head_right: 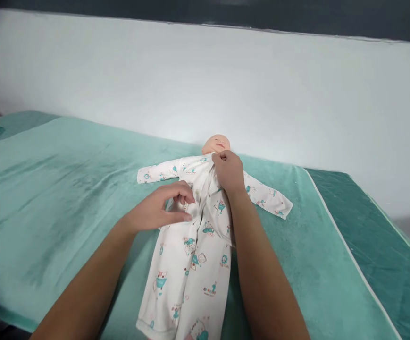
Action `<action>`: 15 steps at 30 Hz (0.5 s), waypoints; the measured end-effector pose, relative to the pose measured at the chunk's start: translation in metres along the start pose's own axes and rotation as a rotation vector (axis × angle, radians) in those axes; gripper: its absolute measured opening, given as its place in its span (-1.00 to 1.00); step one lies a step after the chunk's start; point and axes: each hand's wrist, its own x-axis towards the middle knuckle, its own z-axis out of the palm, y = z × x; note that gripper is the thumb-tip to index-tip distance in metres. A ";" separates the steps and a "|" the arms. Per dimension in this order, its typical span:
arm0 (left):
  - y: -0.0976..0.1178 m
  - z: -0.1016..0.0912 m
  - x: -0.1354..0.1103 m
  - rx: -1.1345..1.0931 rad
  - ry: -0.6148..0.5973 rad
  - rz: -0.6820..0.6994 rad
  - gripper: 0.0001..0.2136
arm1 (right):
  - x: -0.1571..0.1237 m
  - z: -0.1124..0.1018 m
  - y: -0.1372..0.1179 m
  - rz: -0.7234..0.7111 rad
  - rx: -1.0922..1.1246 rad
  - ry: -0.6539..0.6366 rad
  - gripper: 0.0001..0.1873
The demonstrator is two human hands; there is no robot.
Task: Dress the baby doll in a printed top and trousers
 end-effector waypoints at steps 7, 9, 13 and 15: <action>0.007 0.002 -0.007 0.386 -0.147 0.040 -0.84 | -0.005 0.005 -0.003 0.040 -0.017 0.024 -0.80; 0.007 0.003 -0.007 0.421 -0.110 0.064 -0.85 | -0.006 0.005 -0.004 0.044 -0.015 0.031 -0.80; 0.011 0.003 -0.008 0.353 -0.072 0.086 -0.88 | -0.008 0.004 -0.005 0.054 0.017 0.033 -0.80; 0.015 0.004 -0.009 0.216 -0.030 0.082 -0.90 | -0.008 0.003 -0.005 0.067 0.052 0.030 -0.80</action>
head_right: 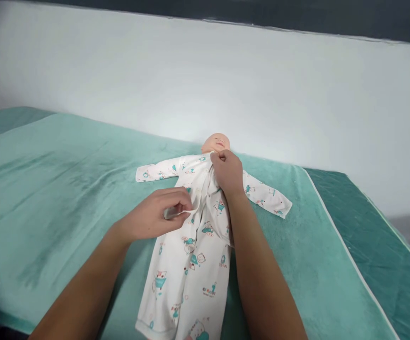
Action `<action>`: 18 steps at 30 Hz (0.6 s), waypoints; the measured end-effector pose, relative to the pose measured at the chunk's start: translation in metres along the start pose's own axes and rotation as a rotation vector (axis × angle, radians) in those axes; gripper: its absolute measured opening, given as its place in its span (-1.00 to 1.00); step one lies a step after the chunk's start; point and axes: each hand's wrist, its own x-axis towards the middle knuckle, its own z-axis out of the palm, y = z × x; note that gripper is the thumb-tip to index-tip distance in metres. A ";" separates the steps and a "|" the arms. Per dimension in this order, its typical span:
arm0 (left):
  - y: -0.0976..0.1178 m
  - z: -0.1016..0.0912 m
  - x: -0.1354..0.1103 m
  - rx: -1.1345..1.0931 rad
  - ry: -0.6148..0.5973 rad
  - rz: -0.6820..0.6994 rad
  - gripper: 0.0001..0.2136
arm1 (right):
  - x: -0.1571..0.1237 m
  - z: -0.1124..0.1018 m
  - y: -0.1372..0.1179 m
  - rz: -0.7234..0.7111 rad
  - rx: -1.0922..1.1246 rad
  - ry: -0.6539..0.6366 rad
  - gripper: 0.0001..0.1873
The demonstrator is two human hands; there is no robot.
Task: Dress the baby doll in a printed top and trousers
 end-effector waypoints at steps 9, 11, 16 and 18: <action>0.007 0.017 0.005 -0.140 -0.101 0.094 -0.91 | 0.000 0.000 -0.001 0.013 0.017 -0.009 -0.81; 0.004 0.019 0.005 -0.146 -0.074 0.110 -0.90 | -0.002 -0.001 0.000 -0.007 0.018 -0.005 -0.81; -0.007 0.020 0.005 -0.234 0.205 0.133 -0.84 | -0.016 -0.016 0.001 -0.033 -0.033 0.113 -0.87; -0.013 0.021 0.007 -0.246 0.302 0.105 -0.83 | -0.027 -0.030 -0.007 -0.044 -0.168 0.056 -0.83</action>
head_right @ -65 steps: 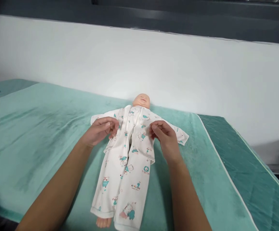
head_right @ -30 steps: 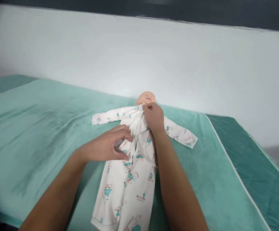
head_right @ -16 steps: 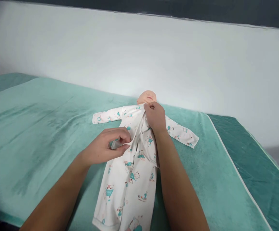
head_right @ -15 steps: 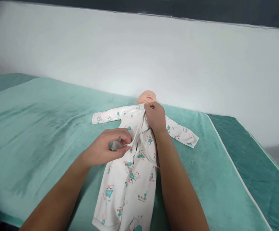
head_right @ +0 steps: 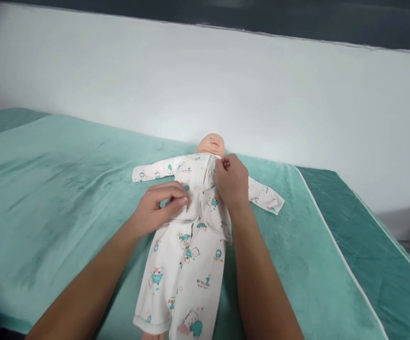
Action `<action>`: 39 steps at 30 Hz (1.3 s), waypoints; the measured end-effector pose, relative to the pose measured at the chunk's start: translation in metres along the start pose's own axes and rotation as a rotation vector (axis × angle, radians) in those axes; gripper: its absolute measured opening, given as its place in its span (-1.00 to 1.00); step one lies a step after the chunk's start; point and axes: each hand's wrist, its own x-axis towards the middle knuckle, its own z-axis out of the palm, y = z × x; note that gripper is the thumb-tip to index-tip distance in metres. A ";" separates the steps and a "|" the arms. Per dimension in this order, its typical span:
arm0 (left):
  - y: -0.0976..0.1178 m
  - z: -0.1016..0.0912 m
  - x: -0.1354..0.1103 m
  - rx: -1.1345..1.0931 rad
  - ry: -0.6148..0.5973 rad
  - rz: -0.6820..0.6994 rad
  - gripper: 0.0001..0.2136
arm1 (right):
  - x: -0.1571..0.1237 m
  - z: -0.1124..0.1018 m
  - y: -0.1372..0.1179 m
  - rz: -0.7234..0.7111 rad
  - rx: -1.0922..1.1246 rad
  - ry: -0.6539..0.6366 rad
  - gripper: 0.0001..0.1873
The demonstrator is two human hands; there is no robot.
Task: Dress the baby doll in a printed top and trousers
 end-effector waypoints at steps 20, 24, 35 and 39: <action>-0.036 -0.012 0.002 -0.064 0.245 -0.395 -0.80 | -0.052 -0.054 -0.058 -0.192 -0.196 -1.160 -0.73; -0.037 -0.013 0.001 -0.016 0.232 -0.393 -0.77 | -0.031 -0.044 -0.036 -0.118 0.180 -0.755 -0.83; -0.046 0.005 0.074 0.123 0.287 -0.248 -0.81 | 0.019 0.019 0.009 0.044 -0.174 -0.123 -0.65; -0.055 0.015 0.113 0.148 0.161 -0.389 -0.83 | 0.026 0.023 0.006 0.083 -0.247 -0.131 -0.72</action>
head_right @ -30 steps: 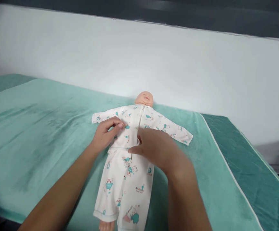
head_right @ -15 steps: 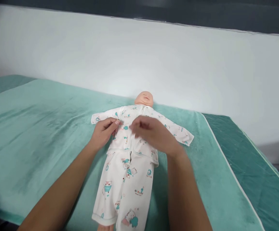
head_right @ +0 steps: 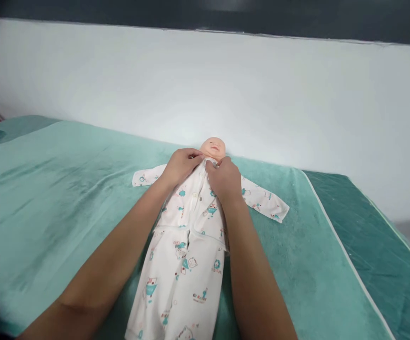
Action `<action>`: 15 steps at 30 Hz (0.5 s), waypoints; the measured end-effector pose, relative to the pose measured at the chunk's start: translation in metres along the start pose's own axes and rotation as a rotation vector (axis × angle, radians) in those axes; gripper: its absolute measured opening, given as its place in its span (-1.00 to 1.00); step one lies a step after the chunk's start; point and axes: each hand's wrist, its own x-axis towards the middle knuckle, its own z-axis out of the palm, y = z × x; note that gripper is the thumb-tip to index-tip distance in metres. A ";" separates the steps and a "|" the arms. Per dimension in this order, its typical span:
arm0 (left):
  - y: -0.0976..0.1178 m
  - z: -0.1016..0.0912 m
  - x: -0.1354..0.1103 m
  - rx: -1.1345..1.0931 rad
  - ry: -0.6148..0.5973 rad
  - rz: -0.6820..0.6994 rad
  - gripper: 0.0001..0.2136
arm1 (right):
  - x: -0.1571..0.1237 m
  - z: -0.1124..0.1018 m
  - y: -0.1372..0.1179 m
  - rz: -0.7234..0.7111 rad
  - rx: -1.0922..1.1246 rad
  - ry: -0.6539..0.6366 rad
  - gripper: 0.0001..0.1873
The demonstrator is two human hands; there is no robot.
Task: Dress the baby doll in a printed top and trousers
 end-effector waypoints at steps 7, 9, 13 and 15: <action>0.005 0.012 0.004 0.140 0.008 -0.034 -0.90 | 0.004 0.007 0.011 -0.034 0.163 0.083 -0.88; 0.004 0.011 0.001 0.104 0.044 0.000 -0.91 | 0.006 0.007 0.013 -0.021 0.315 0.083 -0.89; 0.006 0.011 0.001 -0.106 0.051 -0.010 -0.89 | 0.008 0.005 0.013 0.017 0.622 0.069 -0.82; 0.006 0.013 0.002 -0.222 0.055 -0.053 -0.87 | 0.008 0.006 0.013 0.023 0.695 0.056 -0.77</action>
